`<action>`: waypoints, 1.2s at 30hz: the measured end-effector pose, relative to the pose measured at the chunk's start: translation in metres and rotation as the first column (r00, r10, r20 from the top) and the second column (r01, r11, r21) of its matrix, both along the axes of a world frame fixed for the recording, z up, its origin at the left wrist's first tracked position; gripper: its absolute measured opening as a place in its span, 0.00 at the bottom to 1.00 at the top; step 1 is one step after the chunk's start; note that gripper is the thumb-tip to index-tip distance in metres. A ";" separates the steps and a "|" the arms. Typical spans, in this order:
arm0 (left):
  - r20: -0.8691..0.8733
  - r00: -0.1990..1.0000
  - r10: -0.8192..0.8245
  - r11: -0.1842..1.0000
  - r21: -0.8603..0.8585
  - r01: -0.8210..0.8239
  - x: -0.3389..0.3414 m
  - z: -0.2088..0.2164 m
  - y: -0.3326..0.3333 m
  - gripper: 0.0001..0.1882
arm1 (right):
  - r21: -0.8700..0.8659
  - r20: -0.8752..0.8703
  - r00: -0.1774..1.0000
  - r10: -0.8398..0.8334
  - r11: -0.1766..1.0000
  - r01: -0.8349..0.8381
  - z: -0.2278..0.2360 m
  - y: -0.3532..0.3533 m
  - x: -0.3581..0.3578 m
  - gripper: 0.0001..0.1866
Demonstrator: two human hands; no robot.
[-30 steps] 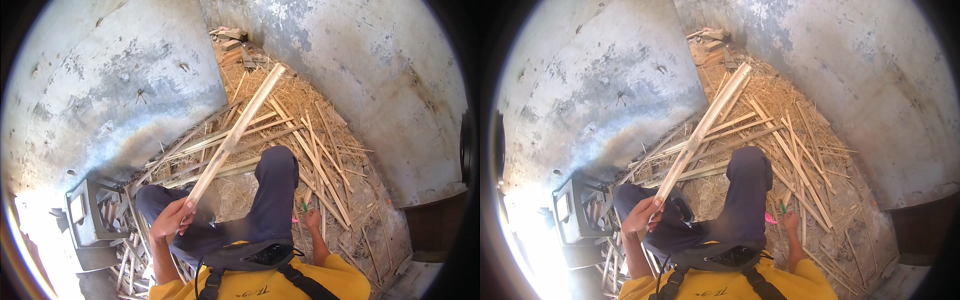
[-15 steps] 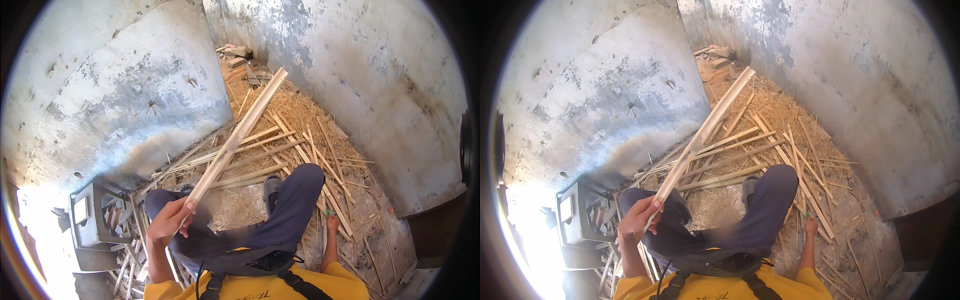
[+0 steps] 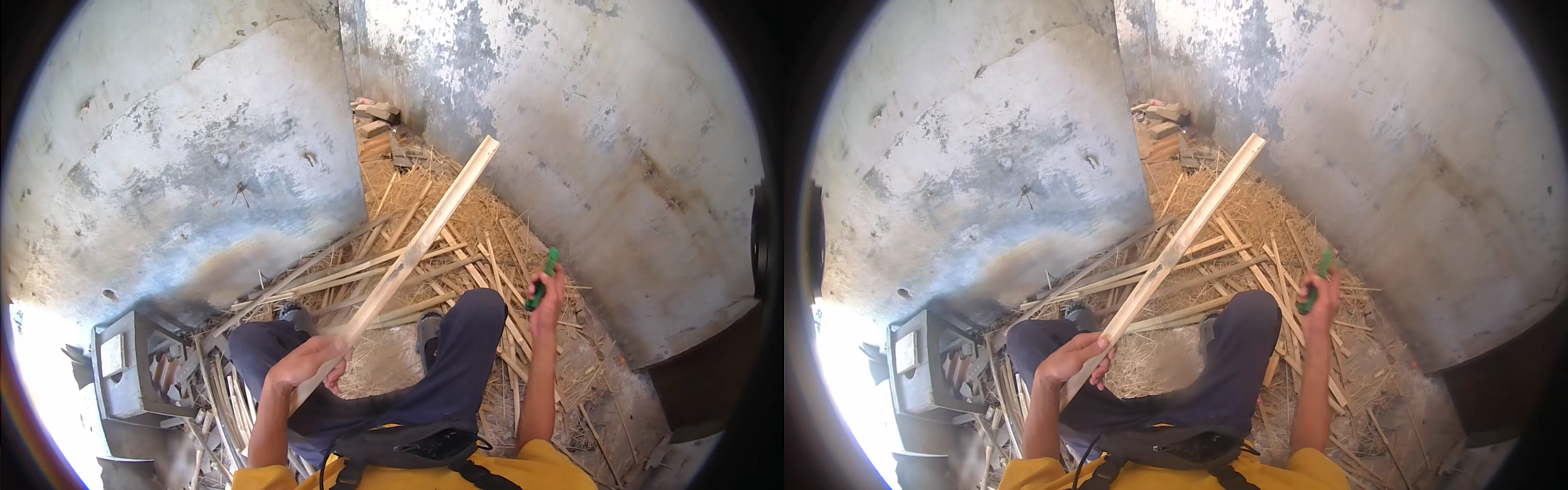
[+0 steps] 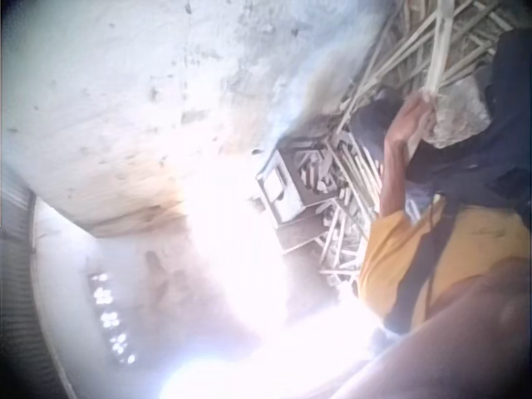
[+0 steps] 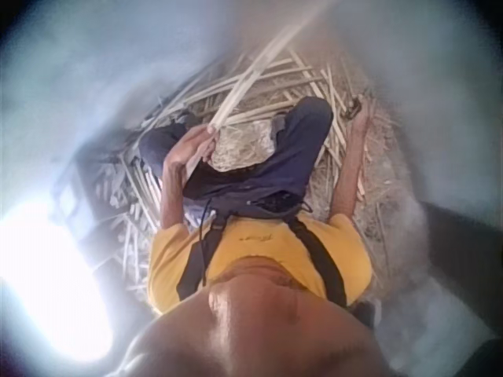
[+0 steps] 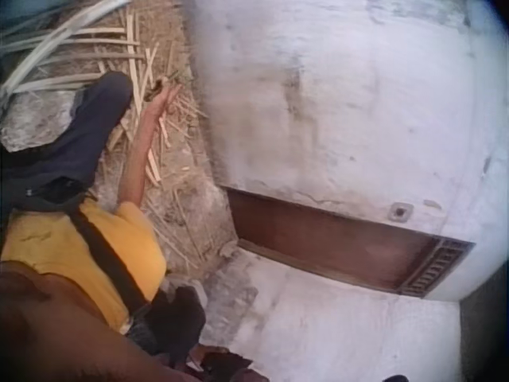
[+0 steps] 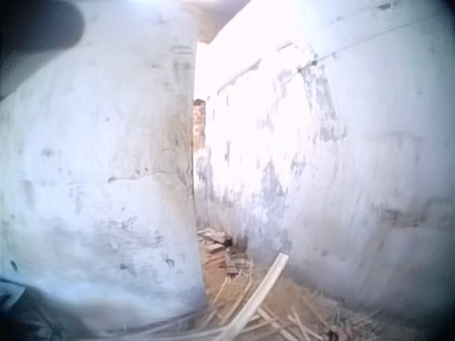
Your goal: The person shapes wood strips using a large blade to shave the surface and a small green tool to refine the edges while sitting among wood debris.
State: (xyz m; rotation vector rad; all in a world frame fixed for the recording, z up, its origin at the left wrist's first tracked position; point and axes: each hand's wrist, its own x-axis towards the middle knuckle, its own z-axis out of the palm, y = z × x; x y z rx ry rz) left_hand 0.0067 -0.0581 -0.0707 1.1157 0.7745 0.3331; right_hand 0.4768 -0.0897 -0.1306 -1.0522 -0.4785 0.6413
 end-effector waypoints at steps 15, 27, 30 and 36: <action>0.076 0.997 -0.011 0.998 0.064 0.006 -0.045 -0.014 -0.030 0.19 | -0.081 0.350 0.757 0.551 0.823 -0.562 0.120 0.109 -0.205 0.19; -0.277 0.955 0.106 0.850 0.524 0.058 -0.010 0.022 0.023 0.31 | -0.201 0.501 0.700 0.509 0.855 -0.478 0.089 0.153 -0.191 0.20; -0.225 0.938 0.264 0.683 0.730 -0.017 0.033 0.029 0.038 0.32 | -0.165 0.461 0.724 0.513 0.851 -0.499 0.082 0.165 -0.189 0.19; -0.409 0.852 0.326 0.580 0.798 0.162 0.064 0.016 0.086 0.27 | -0.217 0.500 0.705 0.503 0.861 -0.460 0.086 0.192 -0.182 0.17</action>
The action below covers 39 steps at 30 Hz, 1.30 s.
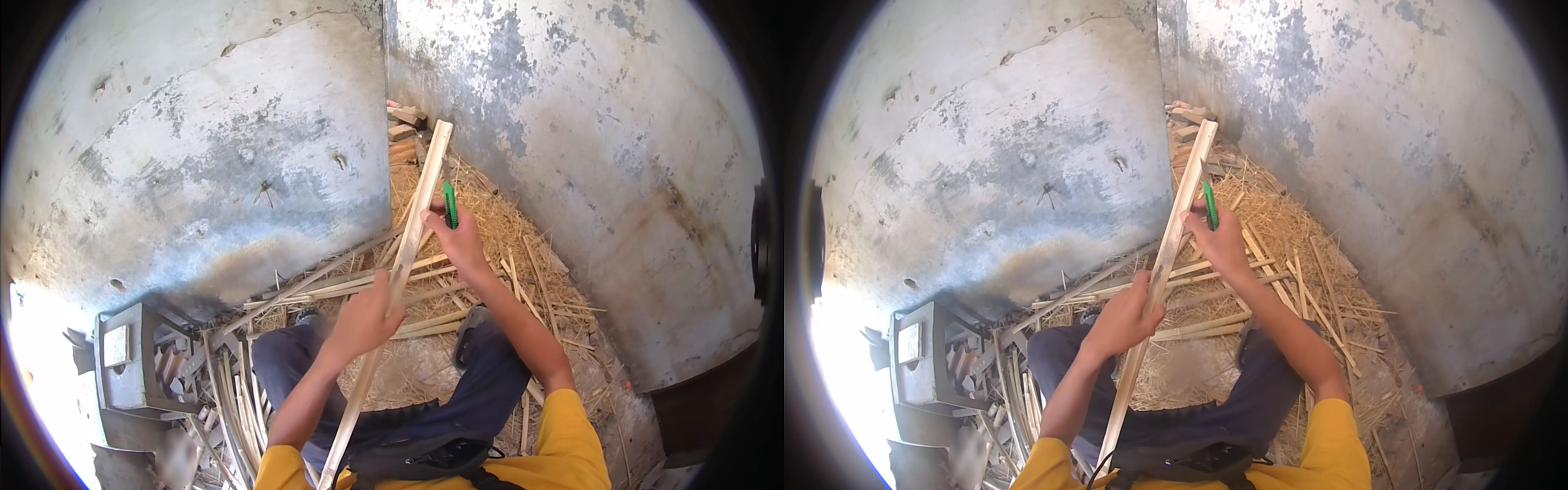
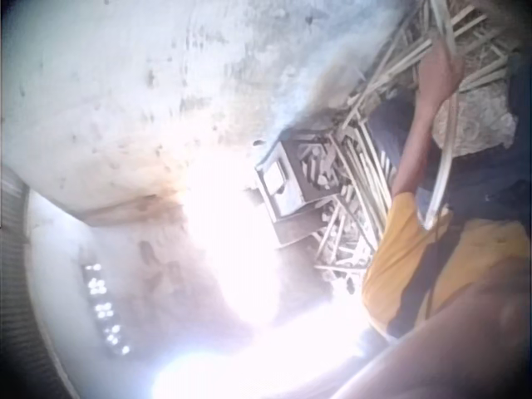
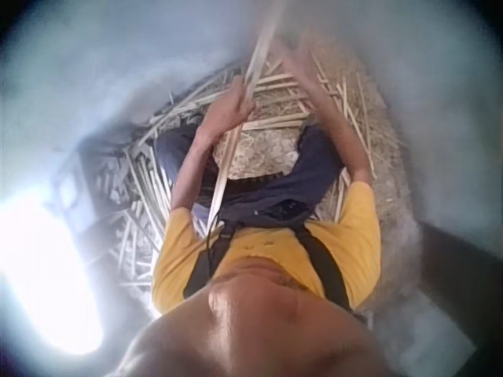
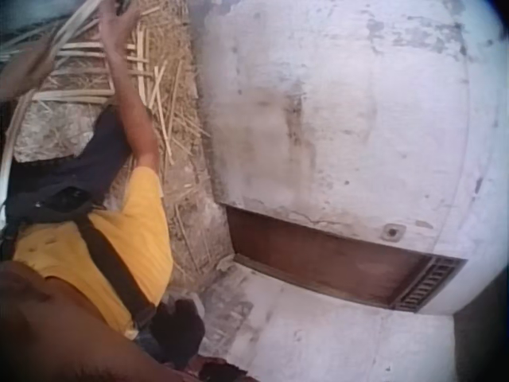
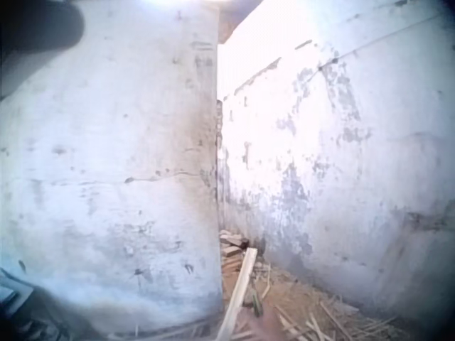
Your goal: The person shapes wood strips using a large blade to shave the surface and a small green tool to refine the edges while sitting among wood debris.
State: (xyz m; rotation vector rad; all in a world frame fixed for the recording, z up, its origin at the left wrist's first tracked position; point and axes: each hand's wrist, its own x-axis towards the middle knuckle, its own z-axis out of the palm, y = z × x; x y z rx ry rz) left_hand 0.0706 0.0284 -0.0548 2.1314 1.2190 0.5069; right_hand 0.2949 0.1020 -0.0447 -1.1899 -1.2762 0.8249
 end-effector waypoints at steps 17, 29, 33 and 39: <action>0.772 0.535 0.344 0.684 -0.596 0.421 -0.011 0.002 0.022 0.27 | 0.290 0.624 0.780 0.046 0.913 -0.286 0.013 -0.023 0.014 0.14; 0.751 0.530 0.394 0.736 -0.603 0.307 -0.013 0.001 0.016 0.21 | 0.267 0.582 0.811 0.063 0.927 -0.263 0.006 -0.026 0.008 0.14; 0.730 0.565 0.385 0.801 -0.568 0.188 -0.012 -0.001 0.012 0.14 | 0.280 0.643 0.764 0.054 0.912 -0.301 -0.001 -0.023 0.010 0.15; 0.728 0.571 0.379 0.817 -0.554 0.163 -0.013 -0.001 0.006 0.10 | 0.346 0.726 0.687 0.034 0.845 -0.407 -0.005 -0.023 0.003 0.16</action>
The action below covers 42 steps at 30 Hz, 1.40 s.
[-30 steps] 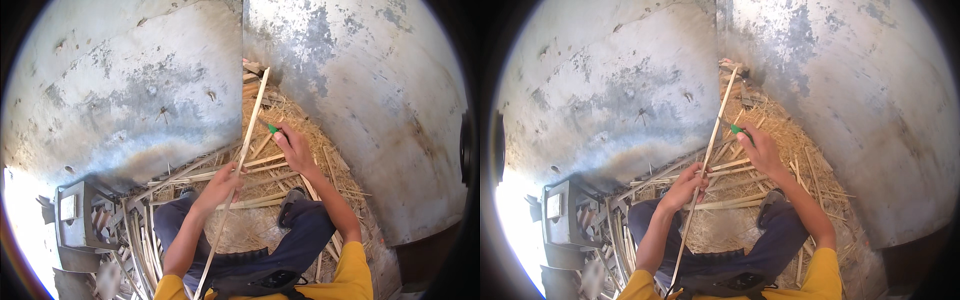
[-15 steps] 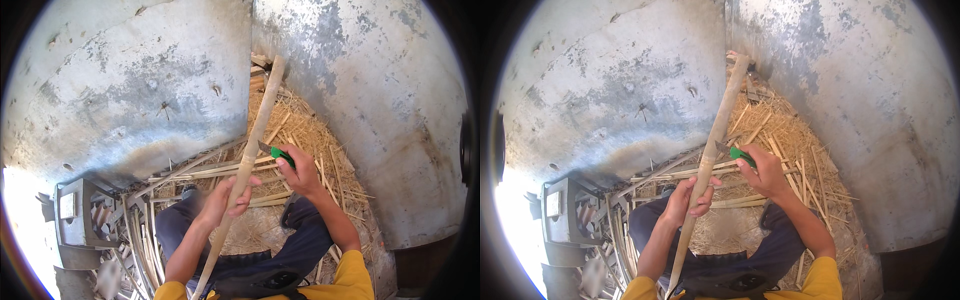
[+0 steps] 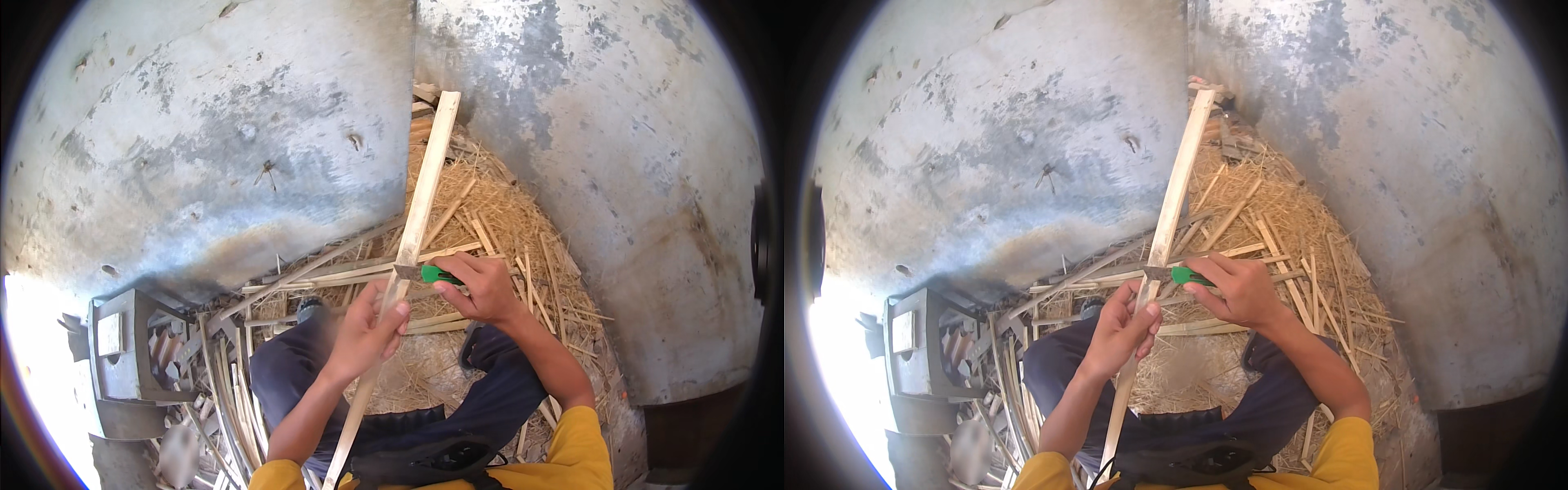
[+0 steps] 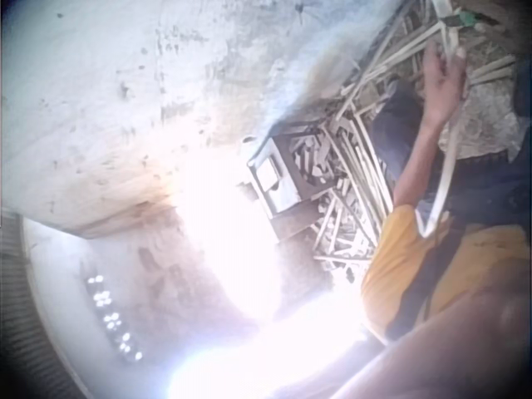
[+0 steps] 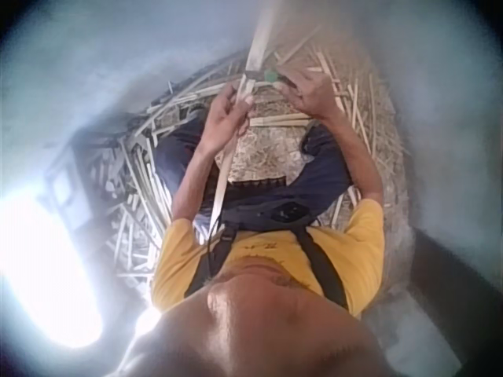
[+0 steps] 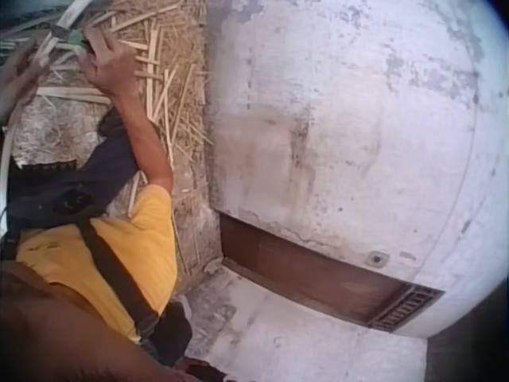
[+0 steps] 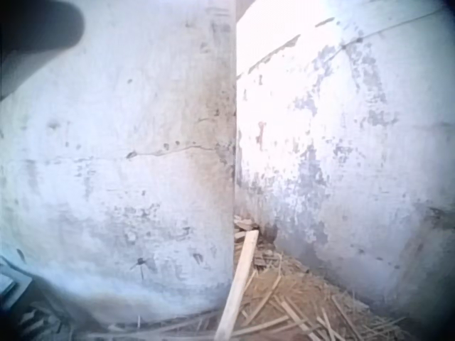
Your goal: The person shapes wood strips using a large blade to shave the surface and a small green tool to refine the edges while sitting among wood debris.
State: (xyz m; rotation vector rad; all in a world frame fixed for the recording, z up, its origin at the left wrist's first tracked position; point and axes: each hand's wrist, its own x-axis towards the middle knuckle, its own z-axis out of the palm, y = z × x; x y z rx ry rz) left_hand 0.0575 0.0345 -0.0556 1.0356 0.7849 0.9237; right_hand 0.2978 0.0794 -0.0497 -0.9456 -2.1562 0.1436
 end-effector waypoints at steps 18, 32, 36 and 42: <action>-0.259 0.935 0.242 0.941 0.296 -0.162 0.005 -0.018 -0.001 0.14 | 0.113 0.094 0.990 -0.105 0.989 0.094 -0.006 0.002 -0.001 0.20; -0.159 0.987 0.017 1.000 0.009 -0.015 0.004 -0.007 -0.018 0.11 | 0.033 -0.161 0.906 -0.392 0.915 0.402 0.007 0.039 0.046 0.16; -0.268 0.961 0.067 0.996 0.082 -0.047 0.000 -0.013 -0.013 0.11 | -0.123 -0.155 0.921 -0.358 0.932 0.342 0.003 0.029 0.047 0.15; -0.220 0.969 0.109 0.992 0.090 -0.091 -0.001 -0.009 -0.005 0.10 | -0.087 -0.076 0.995 -0.057 0.995 0.051 -0.015 0.010 0.017 0.16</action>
